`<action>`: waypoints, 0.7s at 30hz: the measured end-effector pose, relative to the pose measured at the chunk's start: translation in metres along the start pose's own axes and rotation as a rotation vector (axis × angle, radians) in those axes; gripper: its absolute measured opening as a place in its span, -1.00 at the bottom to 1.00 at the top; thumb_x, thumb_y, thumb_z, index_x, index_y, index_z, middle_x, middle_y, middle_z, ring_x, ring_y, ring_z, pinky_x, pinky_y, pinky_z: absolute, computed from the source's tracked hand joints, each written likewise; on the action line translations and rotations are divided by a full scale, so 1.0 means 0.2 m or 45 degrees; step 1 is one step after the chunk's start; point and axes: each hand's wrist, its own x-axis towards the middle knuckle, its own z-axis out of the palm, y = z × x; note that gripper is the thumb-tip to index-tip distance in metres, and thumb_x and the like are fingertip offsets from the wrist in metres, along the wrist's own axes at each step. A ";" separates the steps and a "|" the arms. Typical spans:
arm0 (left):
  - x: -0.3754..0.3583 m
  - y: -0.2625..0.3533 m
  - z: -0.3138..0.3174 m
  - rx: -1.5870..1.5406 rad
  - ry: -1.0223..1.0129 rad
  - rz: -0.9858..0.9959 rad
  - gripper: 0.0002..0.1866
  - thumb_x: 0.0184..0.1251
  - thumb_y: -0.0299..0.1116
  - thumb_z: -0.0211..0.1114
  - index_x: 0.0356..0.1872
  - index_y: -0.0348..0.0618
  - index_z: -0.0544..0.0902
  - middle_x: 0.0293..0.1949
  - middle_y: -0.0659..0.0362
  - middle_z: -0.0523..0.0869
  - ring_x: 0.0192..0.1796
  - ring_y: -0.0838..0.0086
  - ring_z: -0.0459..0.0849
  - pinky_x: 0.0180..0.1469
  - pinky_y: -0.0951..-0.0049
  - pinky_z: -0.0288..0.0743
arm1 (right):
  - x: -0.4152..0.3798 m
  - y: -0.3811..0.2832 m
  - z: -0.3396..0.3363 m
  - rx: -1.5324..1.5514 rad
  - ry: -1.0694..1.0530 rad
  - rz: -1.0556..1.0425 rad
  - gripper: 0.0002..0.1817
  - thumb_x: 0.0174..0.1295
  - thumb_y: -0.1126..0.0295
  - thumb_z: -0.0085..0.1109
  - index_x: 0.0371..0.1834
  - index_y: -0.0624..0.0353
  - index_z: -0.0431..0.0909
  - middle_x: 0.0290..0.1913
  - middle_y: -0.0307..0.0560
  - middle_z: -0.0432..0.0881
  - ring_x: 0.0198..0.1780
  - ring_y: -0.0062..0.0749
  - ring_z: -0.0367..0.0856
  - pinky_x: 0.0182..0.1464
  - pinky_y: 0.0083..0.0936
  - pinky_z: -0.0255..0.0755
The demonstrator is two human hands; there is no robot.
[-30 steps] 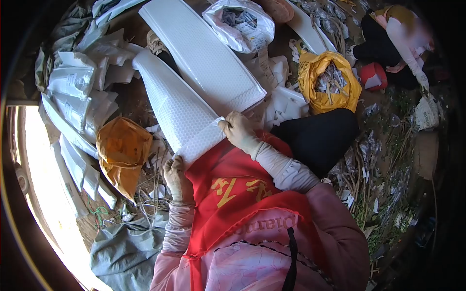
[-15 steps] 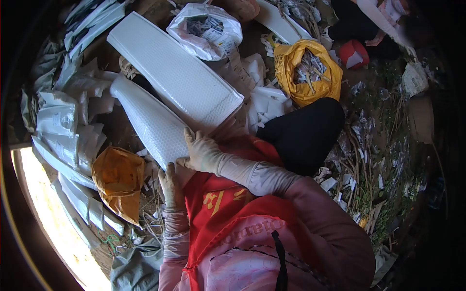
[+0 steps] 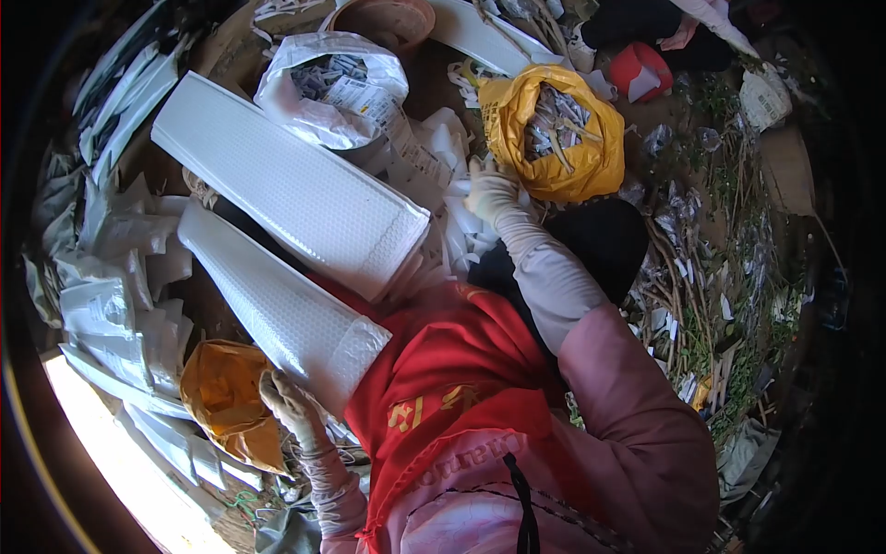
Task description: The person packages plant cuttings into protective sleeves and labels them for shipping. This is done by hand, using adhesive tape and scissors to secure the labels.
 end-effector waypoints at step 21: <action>-0.34 0.67 0.85 -1.231 -1.652 -0.547 -0.57 0.21 -0.54 0.15 0.15 -0.23 0.47 -0.05 0.25 0.63 -0.06 0.58 0.58 0.01 0.59 0.44 | -0.79 0.15 -0.35 1.703 0.294 -0.327 -0.55 0.14 0.21 0.34 -0.04 0.31 0.48 -0.15 -0.08 0.61 -0.13 -0.42 0.59 -0.10 -0.51 0.47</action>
